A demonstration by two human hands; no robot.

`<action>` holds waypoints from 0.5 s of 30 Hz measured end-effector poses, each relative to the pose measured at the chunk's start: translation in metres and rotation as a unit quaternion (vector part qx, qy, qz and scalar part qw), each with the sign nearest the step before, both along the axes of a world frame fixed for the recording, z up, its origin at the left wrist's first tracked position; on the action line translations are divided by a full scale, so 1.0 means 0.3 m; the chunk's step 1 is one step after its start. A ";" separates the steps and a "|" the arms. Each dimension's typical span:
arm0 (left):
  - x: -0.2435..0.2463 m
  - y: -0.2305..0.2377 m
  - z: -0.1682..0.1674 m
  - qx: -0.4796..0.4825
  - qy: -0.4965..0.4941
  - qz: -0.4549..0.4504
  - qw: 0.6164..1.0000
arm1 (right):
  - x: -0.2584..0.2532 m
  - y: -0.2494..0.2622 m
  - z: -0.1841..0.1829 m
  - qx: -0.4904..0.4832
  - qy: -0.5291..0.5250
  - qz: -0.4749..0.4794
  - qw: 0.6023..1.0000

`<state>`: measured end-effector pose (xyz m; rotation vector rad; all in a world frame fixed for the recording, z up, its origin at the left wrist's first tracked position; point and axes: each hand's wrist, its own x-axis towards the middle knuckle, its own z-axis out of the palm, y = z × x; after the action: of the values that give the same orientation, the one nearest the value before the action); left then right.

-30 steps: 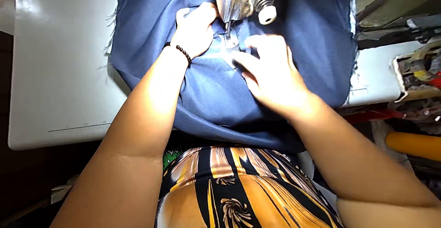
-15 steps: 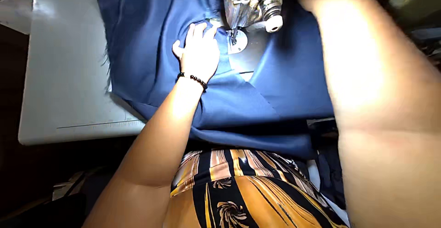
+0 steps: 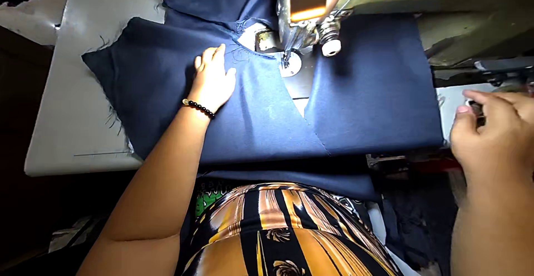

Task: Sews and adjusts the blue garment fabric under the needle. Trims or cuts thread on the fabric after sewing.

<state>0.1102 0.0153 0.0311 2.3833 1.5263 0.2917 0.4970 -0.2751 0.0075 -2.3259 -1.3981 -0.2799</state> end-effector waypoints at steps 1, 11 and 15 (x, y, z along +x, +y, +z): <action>0.002 -0.001 -0.008 -0.001 0.006 0.011 1.000 | 0.033 0.008 -0.003 -0.027 -0.011 -0.015 0.999; -0.023 -0.106 -0.023 -0.002 0.043 0.018 0.999 | 0.108 0.108 -0.021 -0.104 -0.006 -0.070 0.992; 0.008 -0.029 0.003 0.010 -0.012 0.017 1.000 | 0.224 0.147 -0.048 -0.114 0.008 -0.070 0.991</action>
<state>0.1126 0.0067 0.0319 2.3619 1.5618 0.3423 0.5642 -0.2311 -0.0070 -2.6111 -1.3216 -0.1474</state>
